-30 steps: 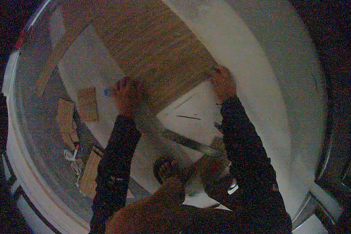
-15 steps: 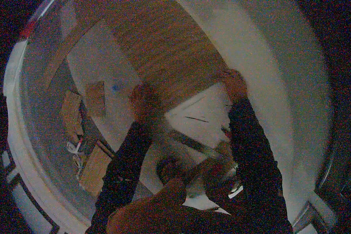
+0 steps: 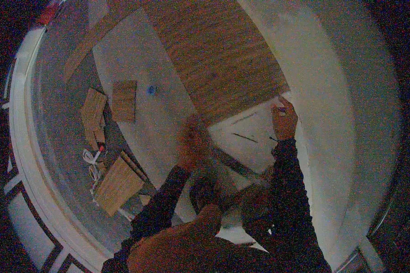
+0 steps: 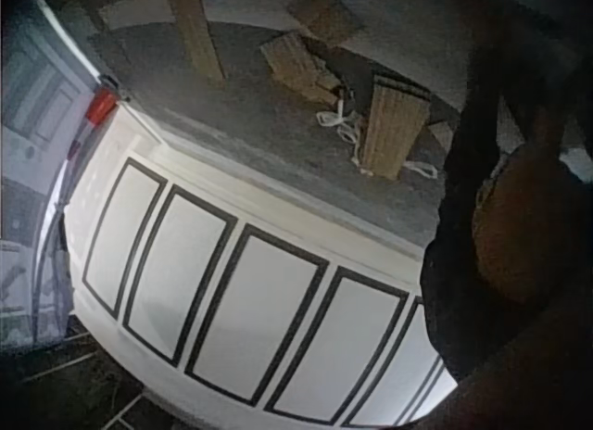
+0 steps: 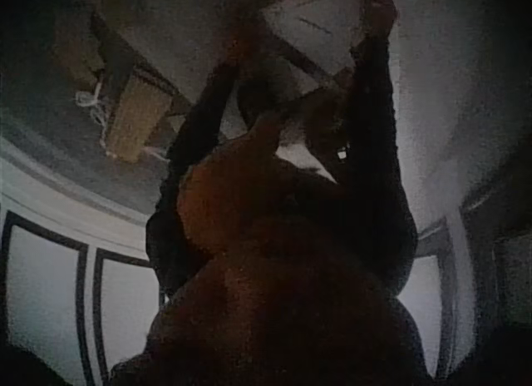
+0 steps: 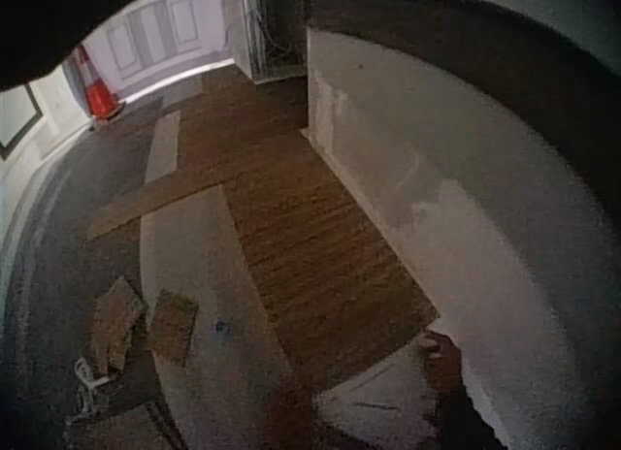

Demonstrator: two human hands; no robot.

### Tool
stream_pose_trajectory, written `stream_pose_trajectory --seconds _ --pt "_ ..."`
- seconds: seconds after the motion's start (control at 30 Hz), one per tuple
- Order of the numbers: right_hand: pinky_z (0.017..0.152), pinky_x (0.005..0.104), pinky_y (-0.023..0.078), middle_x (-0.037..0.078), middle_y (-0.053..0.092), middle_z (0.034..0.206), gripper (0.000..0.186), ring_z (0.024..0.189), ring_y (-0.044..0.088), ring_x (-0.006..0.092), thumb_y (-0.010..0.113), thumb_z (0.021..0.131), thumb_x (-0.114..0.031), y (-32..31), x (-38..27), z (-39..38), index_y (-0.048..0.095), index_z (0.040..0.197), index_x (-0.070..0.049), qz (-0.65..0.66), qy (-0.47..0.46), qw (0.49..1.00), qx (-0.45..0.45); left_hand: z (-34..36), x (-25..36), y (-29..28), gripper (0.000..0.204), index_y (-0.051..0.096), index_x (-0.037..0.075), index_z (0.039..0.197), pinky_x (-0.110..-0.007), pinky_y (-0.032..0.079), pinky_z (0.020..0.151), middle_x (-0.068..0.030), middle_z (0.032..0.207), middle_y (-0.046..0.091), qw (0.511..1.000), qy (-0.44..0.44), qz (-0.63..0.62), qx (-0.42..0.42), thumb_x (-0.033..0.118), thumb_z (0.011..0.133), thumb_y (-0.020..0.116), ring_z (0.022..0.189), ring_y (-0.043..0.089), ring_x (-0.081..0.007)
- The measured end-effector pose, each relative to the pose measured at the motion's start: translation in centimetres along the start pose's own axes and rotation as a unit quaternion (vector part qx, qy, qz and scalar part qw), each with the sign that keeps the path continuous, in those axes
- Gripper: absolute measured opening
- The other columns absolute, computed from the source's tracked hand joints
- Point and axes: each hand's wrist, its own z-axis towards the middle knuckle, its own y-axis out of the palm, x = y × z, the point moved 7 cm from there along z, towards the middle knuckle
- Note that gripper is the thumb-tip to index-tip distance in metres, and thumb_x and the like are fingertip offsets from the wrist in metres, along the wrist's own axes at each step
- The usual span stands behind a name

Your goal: The person uses a utility knife to cut a section of flooring material using a metal ruler as a guide on the floor.

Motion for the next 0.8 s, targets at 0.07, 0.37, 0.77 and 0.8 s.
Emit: stream_pose_trajectory --seconds 0.07,0.37,0.77,0.8 --pt "0.085 0.0390 0.057 0.016 0.068 0.124 0.044 0.092 0.071 0.0240 0.073 0.093 -0.020 0.5 0.8 -0.3 0.062 0.132 -0.003 0.043 -0.019 0.999 0.021 1.2 -1.9 -0.1 0.051 0.055 0.006 0.141 -0.043 0.049 0.100 -0.0180 0.132 0.063 0.994 -0.071 -0.073 -0.035 0.003 0.090 0.060 0.117 0.062 -0.0344" --pt "0.071 0.0344 0.058 0.011 0.064 0.129 0.052 0.096 0.071 0.0215 0.069 0.095 -0.015 3.2 0.1 2.4 0.054 0.143 -0.003 0.372 0.111 0.922 0.000 3.6 -1.8 -0.1 0.045 0.059 0.007 0.135 -0.040 0.054 0.086 -0.0204 0.116 0.072 0.988 -0.116 -0.054 -0.082 0.000 0.091 0.052 0.104 0.072 -0.0306" --pt "0.071 0.0297 0.055 0.009 0.065 0.125 0.053 0.088 0.071 0.0170 0.065 0.099 -0.021 0.6 -0.7 1.1 0.051 0.149 -0.010 0.214 0.091 0.960 -0.157 3.0 3.2 1.8 0.053 0.054 0.010 0.141 -0.049 0.050 0.098 -0.0165 0.142 0.058 0.919 0.076 0.307 -0.236 0.018 0.090 0.064 0.116 0.062 -0.0375" --pt "0.071 0.0297 0.055 0.009 0.065 0.125 0.053 0.088 0.071 0.0170 0.065 0.099 -0.021 -0.2 -0.3 1.3 0.051 0.149 -0.010 0.218 0.090 0.959 -0.160 3.3 2.9 2.2 0.053 0.054 0.010 0.141 -0.049 0.050 0.098 -0.0165 0.142 0.058 0.918 0.075 0.311 -0.235 0.018 0.090 0.064 0.116 0.062 -0.0375"
